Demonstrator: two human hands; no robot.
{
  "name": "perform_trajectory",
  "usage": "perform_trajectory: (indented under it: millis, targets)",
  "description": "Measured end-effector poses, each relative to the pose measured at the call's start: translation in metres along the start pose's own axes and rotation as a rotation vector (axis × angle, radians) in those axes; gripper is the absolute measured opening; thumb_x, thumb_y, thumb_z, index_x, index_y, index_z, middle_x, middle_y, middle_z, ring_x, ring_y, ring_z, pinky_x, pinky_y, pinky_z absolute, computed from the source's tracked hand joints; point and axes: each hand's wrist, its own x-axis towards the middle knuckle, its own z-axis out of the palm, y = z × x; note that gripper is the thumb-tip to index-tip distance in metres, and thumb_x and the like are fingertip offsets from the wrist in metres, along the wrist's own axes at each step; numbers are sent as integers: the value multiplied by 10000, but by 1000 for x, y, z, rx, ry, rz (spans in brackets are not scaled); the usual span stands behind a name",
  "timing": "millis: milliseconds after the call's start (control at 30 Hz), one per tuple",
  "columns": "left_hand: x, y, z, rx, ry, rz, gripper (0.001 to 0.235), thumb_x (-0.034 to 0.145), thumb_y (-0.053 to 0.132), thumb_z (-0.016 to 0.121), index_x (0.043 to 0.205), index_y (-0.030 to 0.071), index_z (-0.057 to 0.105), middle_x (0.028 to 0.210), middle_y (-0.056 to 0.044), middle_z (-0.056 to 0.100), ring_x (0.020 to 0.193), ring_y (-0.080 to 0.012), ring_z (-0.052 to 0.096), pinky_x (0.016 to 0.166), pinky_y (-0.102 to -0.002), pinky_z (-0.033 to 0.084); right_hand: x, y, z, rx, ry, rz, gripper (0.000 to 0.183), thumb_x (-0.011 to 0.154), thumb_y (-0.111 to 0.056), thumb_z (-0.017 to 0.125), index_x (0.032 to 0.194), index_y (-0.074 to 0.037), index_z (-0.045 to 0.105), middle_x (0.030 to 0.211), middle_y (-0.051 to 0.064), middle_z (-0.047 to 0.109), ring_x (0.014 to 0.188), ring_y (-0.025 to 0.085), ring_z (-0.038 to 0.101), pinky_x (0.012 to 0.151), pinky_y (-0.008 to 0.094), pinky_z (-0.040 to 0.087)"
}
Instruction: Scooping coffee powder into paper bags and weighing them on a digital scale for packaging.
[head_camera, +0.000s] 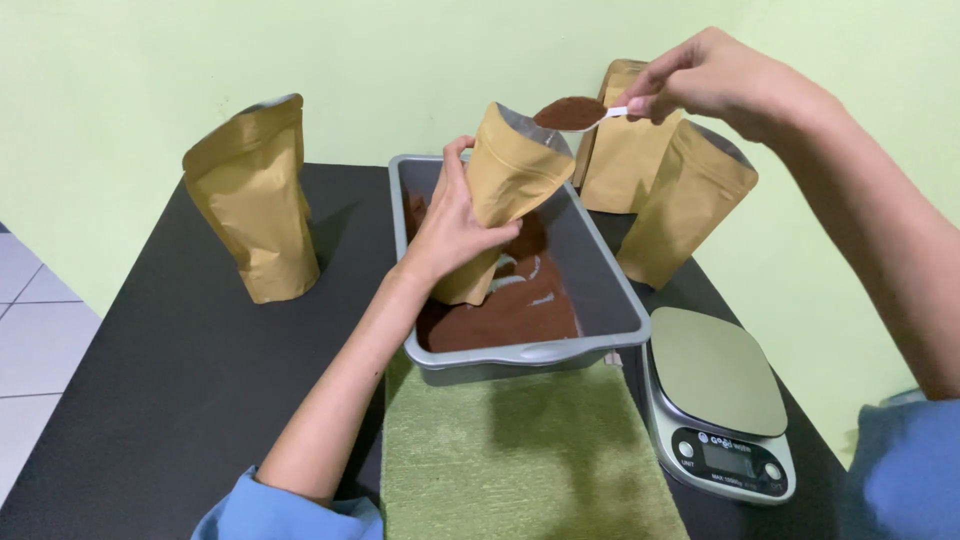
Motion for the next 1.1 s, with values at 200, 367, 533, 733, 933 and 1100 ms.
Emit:
perform_trajectory:
  millis: [200,367,533,733,933,1100]
  targets:
    - [0,2,-1,-19,-9,-8,881,805,247,823,1395,54,198,1383,-173,423,1226,-283,535,1010,-372,453,16,7,56,-277,127,-687,118,966,-95,744,1069,-101,801,1014,85,772,904,232,683,781,384,515]
    - [0,-3,0,-1,19,-27,873,803,245,830,1380,52,204,1408,-176,373,1263,-307,497,1018,-406,463,-7,22,69,-646,547,-1090,152,1064,-22,736,1168,-106,808,1106,27,742,899,215,585,833,365,325]
    - [-1,-3,-2,-25,128,-111,856,805,226,842,1371,137,206,1269,-173,511,1193,-303,567,961,-406,498,-36,41,68,-674,732,-727,161,1100,-14,684,1194,-116,764,1045,35,643,800,244,576,783,381,367]
    - [1,-4,-1,-13,243,-96,877,805,221,831,1384,133,178,1283,-189,531,1156,-291,575,932,-421,529,-48,51,137,-695,-84,-87,214,870,39,538,1032,-40,654,894,110,662,699,236,686,542,348,620]
    - [3,-5,-3,-43,320,-146,1087,698,180,936,1479,119,183,1232,-236,503,1233,-450,587,1045,-573,506,-14,109,204,-833,-172,-249,427,781,-177,847,1076,81,679,905,224,704,801,436,760,596,490,631]
    - [0,3,-3,-17,319,-101,879,808,222,839,1402,137,197,1394,-190,435,1256,-309,507,1018,-419,478,-39,66,191,-630,-501,5,62,857,-86,583,905,-48,592,1024,193,660,866,419,675,673,514,513]
